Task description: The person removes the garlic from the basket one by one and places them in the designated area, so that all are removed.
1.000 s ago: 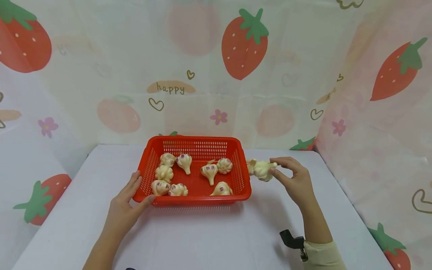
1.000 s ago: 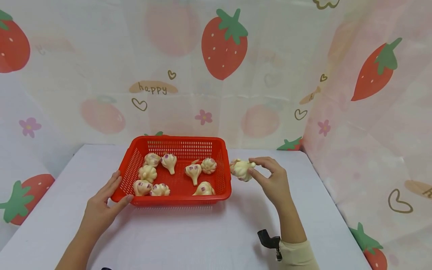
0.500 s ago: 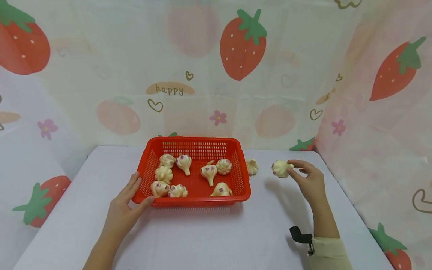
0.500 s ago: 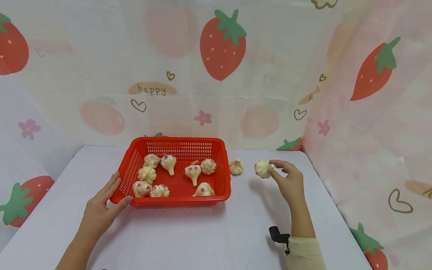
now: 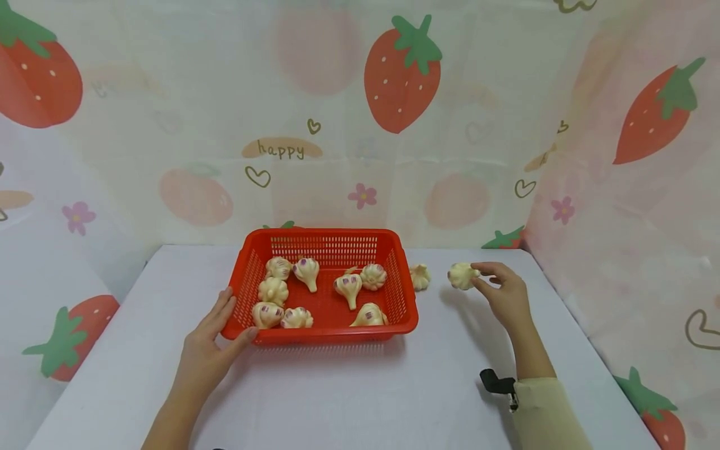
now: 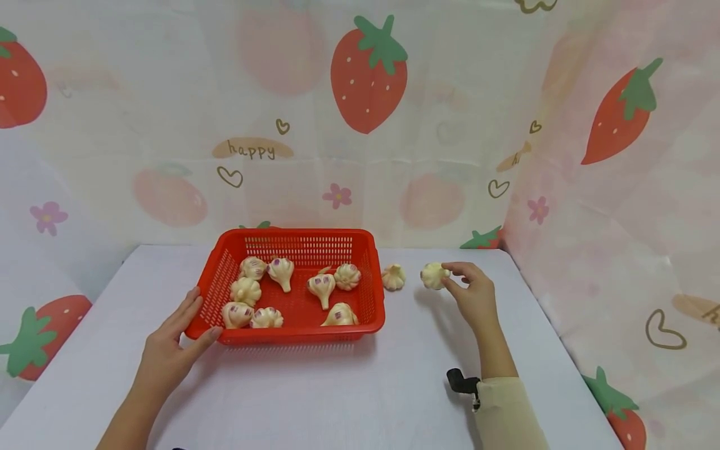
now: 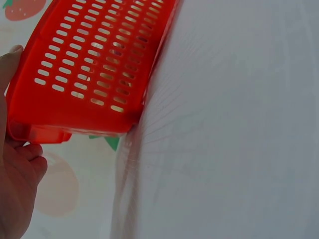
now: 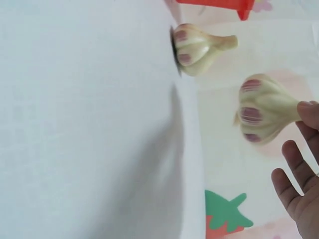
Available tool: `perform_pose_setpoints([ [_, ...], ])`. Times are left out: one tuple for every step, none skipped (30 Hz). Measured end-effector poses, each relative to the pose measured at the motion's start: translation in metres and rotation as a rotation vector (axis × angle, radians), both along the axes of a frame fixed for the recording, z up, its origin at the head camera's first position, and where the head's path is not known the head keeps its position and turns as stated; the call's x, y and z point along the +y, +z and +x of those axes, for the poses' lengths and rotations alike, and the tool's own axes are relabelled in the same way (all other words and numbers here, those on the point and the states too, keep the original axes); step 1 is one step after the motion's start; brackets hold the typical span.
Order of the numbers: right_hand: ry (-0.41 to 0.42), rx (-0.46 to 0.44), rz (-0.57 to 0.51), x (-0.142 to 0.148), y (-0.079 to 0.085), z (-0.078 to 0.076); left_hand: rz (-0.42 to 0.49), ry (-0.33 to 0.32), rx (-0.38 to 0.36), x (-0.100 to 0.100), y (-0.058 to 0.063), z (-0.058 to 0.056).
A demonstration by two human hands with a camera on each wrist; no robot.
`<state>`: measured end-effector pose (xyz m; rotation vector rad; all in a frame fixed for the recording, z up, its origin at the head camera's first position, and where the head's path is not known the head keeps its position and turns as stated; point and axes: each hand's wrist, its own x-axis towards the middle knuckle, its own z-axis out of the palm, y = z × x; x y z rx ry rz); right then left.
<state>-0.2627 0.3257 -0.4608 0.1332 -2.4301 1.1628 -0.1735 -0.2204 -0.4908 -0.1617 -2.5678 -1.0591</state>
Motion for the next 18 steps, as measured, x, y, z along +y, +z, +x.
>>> perform_pose_setpoints([
  [0.002, -0.007, 0.007, 0.000, 0.001, -0.003, 0.003, -0.001, 0.003, 0.000, 0.000, 0.000],
  [0.006, -0.013, 0.013, 0.000, 0.001, -0.007, 0.003, -0.003, 0.005, 0.000, -0.001, 0.000],
  [0.010, -0.018, 0.017, 0.000, 0.002, -0.010, 0.003, -0.004, 0.007, -0.001, -0.001, -0.001],
  [0.013, -0.023, 0.020, 0.001, 0.002, -0.014, 0.005, -0.004, 0.010, -0.001, -0.001, -0.001],
  [0.019, -0.029, 0.020, 0.001, 0.002, -0.017, 0.007, -0.005, 0.013, -0.001, -0.002, -0.001],
  [0.025, -0.037, 0.014, 0.001, 0.002, -0.021, 0.007, -0.005, 0.015, -0.001, -0.002, -0.001],
  [0.032, -0.044, 0.013, 0.001, 0.002, -0.025, 0.008, -0.005, 0.016, -0.001, -0.002, -0.001],
  [0.040, -0.049, 0.016, 0.001, 0.001, -0.028, 0.005, -0.004, 0.015, -0.001, -0.002, -0.001],
  [0.046, -0.057, 0.018, 0.001, 0.001, -0.032, 0.005, -0.002, 0.015, -0.001, -0.002, -0.001],
  [0.053, -0.067, 0.016, 0.001, 0.000, -0.035, 0.004, 0.000, 0.015, -0.001, -0.002, -0.001],
  [0.058, -0.073, 0.018, 0.002, 0.000, -0.038, 0.003, 0.001, 0.013, -0.001, -0.002, -0.001],
  [0.063, -0.081, 0.024, 0.002, -0.001, -0.041, 0.003, 0.002, 0.010, -0.001, -0.002, -0.001],
  [0.067, -0.084, 0.033, 0.001, -0.002, -0.044, 0.003, 0.002, 0.007, -0.001, -0.002, -0.001],
  [0.071, -0.089, 0.039, 0.001, -0.003, -0.047, 0.003, 0.001, 0.003, -0.001, -0.002, -0.001],
  [0.074, -0.093, 0.044, 0.001, -0.004, -0.050, 0.003, 0.002, 0.001, -0.001, -0.001, -0.001],
  [0.079, -0.092, 0.050, 0.001, -0.005, -0.052, 0.003, 0.002, -0.003, -0.001, -0.001, -0.001],
  [0.083, -0.095, 0.059, 0.001, -0.005, -0.055, 0.004, 0.002, -0.005, -0.001, -0.001, -0.001],
  [0.088, -0.100, 0.066, 0.001, -0.006, -0.057, 0.002, 0.002, -0.001, -0.001, -0.001, -0.001],
])
